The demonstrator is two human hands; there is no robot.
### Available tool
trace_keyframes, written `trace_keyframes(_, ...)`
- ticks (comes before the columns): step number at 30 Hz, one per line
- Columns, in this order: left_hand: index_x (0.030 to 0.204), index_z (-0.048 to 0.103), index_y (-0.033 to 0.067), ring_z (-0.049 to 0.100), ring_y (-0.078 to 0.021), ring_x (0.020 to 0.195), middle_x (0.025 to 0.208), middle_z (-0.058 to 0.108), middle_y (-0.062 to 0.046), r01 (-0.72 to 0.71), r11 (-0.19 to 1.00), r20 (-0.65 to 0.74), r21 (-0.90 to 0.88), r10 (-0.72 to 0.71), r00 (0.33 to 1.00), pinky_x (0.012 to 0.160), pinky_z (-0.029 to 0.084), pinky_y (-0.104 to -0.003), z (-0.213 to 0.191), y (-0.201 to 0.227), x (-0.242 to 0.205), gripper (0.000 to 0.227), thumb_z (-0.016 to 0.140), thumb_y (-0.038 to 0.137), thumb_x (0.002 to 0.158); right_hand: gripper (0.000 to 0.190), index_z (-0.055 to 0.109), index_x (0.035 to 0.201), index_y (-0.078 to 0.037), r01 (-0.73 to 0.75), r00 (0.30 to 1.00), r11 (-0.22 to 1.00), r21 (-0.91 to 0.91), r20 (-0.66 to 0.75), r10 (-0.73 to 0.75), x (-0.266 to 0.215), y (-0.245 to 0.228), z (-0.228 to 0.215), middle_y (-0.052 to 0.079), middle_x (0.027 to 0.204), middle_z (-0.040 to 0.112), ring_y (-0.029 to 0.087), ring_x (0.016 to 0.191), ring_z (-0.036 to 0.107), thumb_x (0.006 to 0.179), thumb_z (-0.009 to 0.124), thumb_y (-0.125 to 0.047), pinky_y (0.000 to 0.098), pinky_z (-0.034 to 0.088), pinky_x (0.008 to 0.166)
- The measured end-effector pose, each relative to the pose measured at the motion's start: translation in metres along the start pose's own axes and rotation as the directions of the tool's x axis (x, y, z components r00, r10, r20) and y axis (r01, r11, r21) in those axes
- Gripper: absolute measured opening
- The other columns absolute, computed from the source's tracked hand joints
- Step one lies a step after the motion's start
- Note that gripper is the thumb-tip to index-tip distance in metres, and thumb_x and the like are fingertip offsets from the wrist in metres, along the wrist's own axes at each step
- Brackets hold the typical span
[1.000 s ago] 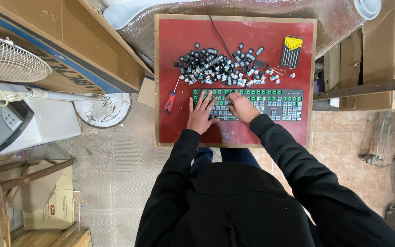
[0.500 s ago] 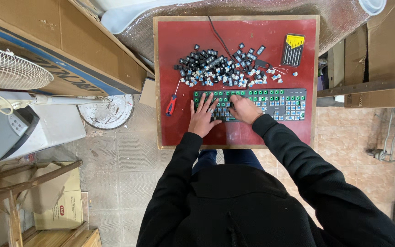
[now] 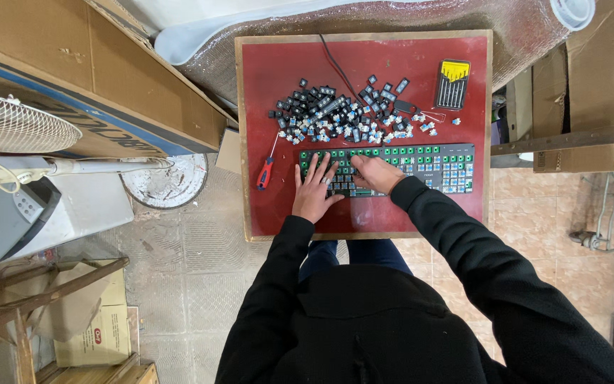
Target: The person assembles a mechanical keyboard by inserting switches into the PCB and then placing keycaps onto the switches. The person works systematically across the keyboard, handling switches and keycaps one at a time.
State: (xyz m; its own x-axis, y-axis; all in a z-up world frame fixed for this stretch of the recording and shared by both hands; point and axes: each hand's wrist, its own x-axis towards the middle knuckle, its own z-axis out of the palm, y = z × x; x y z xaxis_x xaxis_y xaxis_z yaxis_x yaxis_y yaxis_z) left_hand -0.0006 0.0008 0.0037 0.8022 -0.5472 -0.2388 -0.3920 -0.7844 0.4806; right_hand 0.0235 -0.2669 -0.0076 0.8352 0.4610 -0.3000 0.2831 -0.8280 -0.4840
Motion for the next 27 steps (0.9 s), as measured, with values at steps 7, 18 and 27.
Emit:
trace_keyframes(7, 0.185, 0.013, 0.0395, -0.006, -0.026, 0.179, 0.194, 0.0, 0.007, -0.005, 1.0, 0.011, -0.025, 0.006, 1.0, 0.139, -0.005, -0.072, -0.007, 0.0, -0.004, 0.097, 0.067, 0.065, 0.108, 0.029, 0.068, 0.117, -0.018, -0.089, 0.99, 0.976, 0.201, 0.129, 0.064, 0.017, 0.019, -0.016, 0.007, 0.092, 0.084, 0.032, 0.089, 0.083, 0.095, 0.082, -0.029, 0.0507, 0.067, 0.084)
trace_keyframes(18, 0.184, 0.014, 0.0409, -0.006, -0.024, 0.179, 0.194, -0.001, 0.009, 0.008, 1.0, 0.031, -0.013, -0.008, 1.0, 0.141, -0.004, -0.071, -0.014, 0.002, 0.0, 0.096, 0.065, 0.066, 0.108, 0.033, 0.07, 0.116, -0.009, -0.115, 0.989, 0.857, 0.503, -0.018, 0.144, -0.001, -0.002, -0.061, 0.008, 0.075, 0.081, 0.022, 0.063, 0.082, 0.091, 0.089, -0.019, 0.0371, 0.065, 0.065)
trace_keyframes(27, 0.184, 0.016, 0.0395, -0.005, -0.0248, 0.179, 0.194, 0.0, 0.008, 0.013, 1.0, 0.018, 0.012, -0.013, 1.0, 0.14, -0.003, -0.072, -0.013, 0.005, -0.003, 0.096, 0.068, 0.064, 0.107, 0.033, 0.067, 0.114, -0.012, -0.259, 0.854, 0.885, 0.386, -0.337, 0.397, 0.003, 0.012, -0.082, 0.007, 0.089, 0.084, 0.027, 0.085, 0.082, 0.096, 0.089, -0.028, 0.0438, 0.065, 0.08)
